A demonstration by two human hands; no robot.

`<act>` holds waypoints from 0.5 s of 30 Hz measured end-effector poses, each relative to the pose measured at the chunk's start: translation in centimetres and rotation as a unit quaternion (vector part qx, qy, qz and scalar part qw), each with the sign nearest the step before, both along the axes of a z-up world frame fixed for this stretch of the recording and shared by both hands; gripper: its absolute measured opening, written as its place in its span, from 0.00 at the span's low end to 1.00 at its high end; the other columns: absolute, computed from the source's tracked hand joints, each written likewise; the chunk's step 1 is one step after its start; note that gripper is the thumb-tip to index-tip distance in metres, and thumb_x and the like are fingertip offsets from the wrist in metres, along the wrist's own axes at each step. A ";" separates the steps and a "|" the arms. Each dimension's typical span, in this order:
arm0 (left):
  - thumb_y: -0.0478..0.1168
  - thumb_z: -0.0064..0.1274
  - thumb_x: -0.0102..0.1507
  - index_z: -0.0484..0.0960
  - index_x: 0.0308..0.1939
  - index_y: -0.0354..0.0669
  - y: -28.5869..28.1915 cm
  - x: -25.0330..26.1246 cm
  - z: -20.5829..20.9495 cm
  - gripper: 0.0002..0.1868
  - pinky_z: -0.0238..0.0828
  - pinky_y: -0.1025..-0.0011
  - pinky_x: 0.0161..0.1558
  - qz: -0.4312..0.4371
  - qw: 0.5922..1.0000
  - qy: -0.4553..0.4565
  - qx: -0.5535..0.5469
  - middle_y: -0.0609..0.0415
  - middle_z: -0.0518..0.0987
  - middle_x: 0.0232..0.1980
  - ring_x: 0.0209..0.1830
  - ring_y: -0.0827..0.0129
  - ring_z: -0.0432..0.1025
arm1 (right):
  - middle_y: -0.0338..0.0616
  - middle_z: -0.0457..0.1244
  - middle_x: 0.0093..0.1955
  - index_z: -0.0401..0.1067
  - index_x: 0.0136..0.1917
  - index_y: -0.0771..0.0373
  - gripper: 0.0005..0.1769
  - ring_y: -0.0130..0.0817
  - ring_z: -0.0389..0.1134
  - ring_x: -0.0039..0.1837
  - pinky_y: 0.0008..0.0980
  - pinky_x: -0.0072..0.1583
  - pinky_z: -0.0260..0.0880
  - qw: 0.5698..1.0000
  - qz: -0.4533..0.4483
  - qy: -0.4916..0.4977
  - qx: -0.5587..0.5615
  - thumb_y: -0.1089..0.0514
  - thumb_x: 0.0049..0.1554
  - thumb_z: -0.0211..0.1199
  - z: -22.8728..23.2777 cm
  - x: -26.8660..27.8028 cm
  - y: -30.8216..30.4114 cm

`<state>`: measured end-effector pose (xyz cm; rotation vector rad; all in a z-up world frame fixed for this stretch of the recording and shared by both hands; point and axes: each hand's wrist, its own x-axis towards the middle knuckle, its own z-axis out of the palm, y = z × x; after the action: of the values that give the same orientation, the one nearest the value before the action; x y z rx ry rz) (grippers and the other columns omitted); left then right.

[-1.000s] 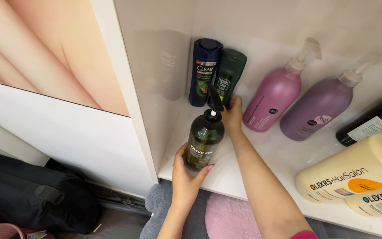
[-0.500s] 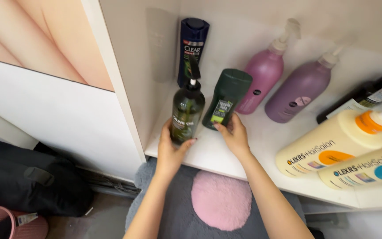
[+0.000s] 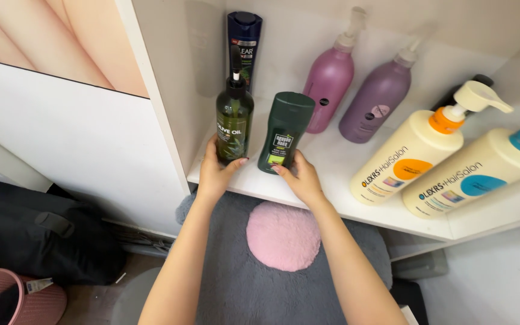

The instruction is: Organizing and arranging various hygiene and beauty products on a white shelving unit.

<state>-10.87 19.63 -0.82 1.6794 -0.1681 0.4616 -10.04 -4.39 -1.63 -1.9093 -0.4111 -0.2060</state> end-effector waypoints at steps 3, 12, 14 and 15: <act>0.36 0.69 0.54 0.60 0.72 0.35 -0.2 -0.4 0.1 0.47 0.70 0.65 0.64 -0.004 1.000 -0.002 -0.018 0.43 0.78 0.63 0.63 0.60 0.74 | 0.47 0.71 0.56 0.66 0.64 0.66 0.27 0.33 0.73 0.58 0.32 0.60 0.72 0.999 -0.029 0.006 -0.027 0.52 0.57 0.69 0.3 -0.8 0.3; 0.37 0.69 0.56 0.55 0.75 0.31 -1.0 -1.8 0.7 0.50 0.65 0.61 0.66 0.044 0.998 -0.025 0.029 0.38 0.71 0.69 0.68 0.53 0.69 | 0.51 0.66 0.62 0.57 0.72 0.66 0.40 0.40 0.69 0.63 0.37 0.63 0.69 0.998 -0.049 -0.013 -0.045 0.51 0.54 0.72 1.4 -2.1 0.8; 0.37 0.69 0.57 0.53 0.75 0.27 -2.1 -3.0 1.0 0.50 0.59 0.56 0.68 0.138 0.982 -0.107 0.070 0.31 0.67 0.71 0.71 0.43 0.64 | 0.57 0.57 0.71 0.49 0.76 0.69 0.48 0.45 0.63 0.70 0.40 0.66 0.64 0.992 -0.059 -0.107 0.008 0.56 0.52 0.73 2.3 -3.3 1.0; 0.37 0.69 0.57 0.53 0.75 0.27 -3.2 -4.2 0.6 0.50 0.59 0.56 0.68 0.132 0.983 -0.111 0.068 0.31 0.67 0.71 0.71 0.43 0.64 | 0.57 0.57 0.71 0.49 0.76 0.69 0.48 0.45 0.63 0.70 0.40 0.66 0.64 0.992 -0.065 -0.110 0.007 0.56 0.52 0.73 1.7 -4.5 0.4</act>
<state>-15.07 16.45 -0.17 1.7905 -0.1423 0.8541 -14.52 -3.99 0.06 -1.9078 -0.4307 -0.5089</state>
